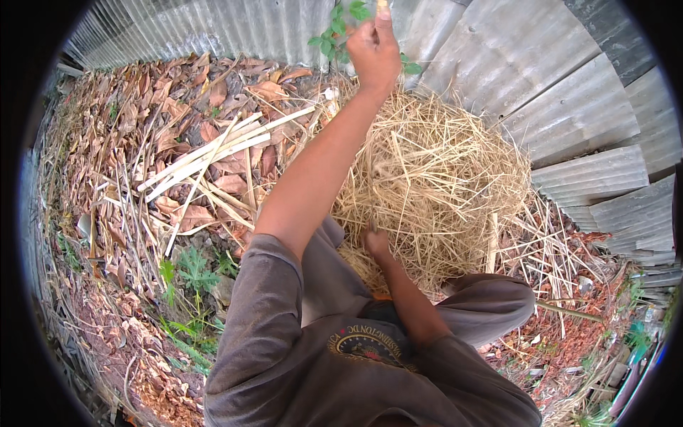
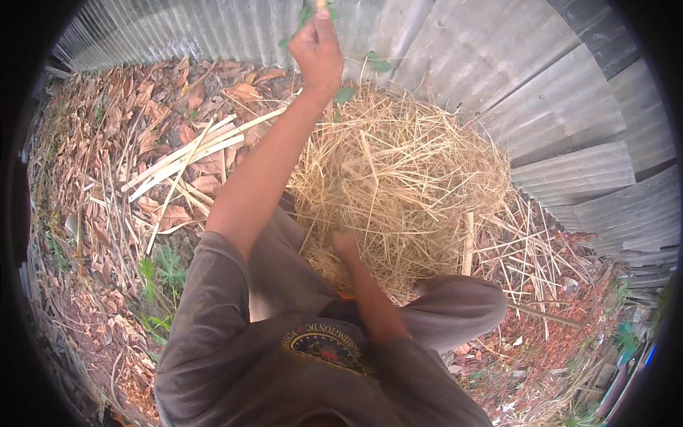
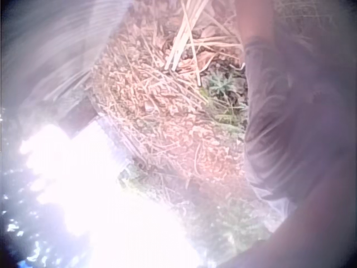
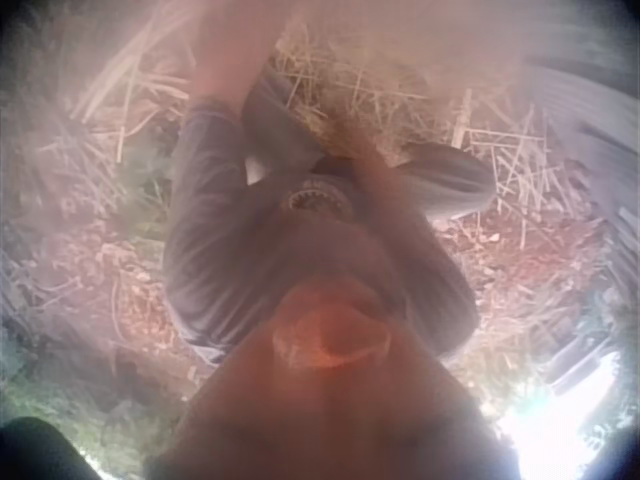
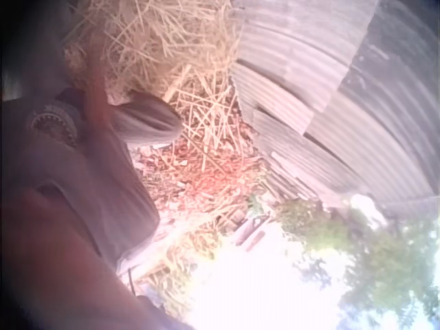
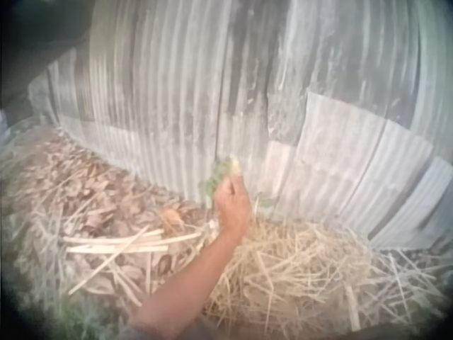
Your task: The person sits cross-legged on the ground and uses a blue utility knife to strip and trim long dried plant stalks. They then switch to a machete to further process the stalks, scraping and cutting them into smaller pieces.
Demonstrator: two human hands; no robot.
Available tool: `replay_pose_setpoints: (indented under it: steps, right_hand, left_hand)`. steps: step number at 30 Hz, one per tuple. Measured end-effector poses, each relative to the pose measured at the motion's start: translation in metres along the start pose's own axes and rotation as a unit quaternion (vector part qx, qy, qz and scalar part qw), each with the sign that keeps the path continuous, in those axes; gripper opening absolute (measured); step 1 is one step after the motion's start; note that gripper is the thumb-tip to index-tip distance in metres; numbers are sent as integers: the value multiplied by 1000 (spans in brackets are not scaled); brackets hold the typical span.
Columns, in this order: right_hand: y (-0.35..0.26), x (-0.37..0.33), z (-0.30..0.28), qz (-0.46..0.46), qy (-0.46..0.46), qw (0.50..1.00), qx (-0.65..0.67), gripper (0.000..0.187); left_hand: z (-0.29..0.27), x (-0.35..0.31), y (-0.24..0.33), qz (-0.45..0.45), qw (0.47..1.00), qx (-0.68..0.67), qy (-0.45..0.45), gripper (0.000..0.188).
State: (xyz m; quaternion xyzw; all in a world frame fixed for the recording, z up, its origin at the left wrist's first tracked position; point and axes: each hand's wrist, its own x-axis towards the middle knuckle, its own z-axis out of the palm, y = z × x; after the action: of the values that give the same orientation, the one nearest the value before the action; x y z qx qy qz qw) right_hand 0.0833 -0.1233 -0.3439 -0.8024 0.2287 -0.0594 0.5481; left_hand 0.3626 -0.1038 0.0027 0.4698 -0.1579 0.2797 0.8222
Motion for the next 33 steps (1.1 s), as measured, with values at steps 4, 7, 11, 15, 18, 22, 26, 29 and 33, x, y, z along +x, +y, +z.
replay_pose_setpoints:
  steps: [4, 7, 11, 15, 18, 22, 26, 29, 33]
  right_hand:
    - [10, -13, -10, 229, -171, 937, 199, 19]
    - [-98, 25, -47, 395, -223, 700, 552, 25]
    - [-122, 34, -76, 393, -199, 614, 655, 33]
    - [-108, 23, -68, 329, -221, 594, 700, 23]
    - [-87, 8, -49, 284, -229, 563, 742, 16]
    - [-82, -10, -31, 168, -298, 423, 839, 13]
    - [-115, 6, -69, 320, -203, 739, 556, 11]
    - [-216, -4, -93, 184, -63, 909, 368, 15]
    - [-269, -10, -116, -109, -24, 912, 395, 16]
  left_hand:
    - [-23, -3, -8, 18, 998, 56, 13, 50]
    - [-20, 19, -8, 13, 1000, 12, 3, 50]
    - [-3, 3, 1, 14, 1000, -21, -16, 50]
    - [2, 0, 3, -5, 999, -33, -17, 50]
    - [0, -1, 2, -2, 1000, -10, -18, 50]
    - [-8, -3, 1, -3, 1000, -3, -17, 50]
    - [-15, 3, 3, 2, 1000, 2, -7, 51]
    - [-26, 6, 1, -11, 1000, -4, -6, 51]
    - [-30, 3, 3, 1, 1000, 1, -7, 51]
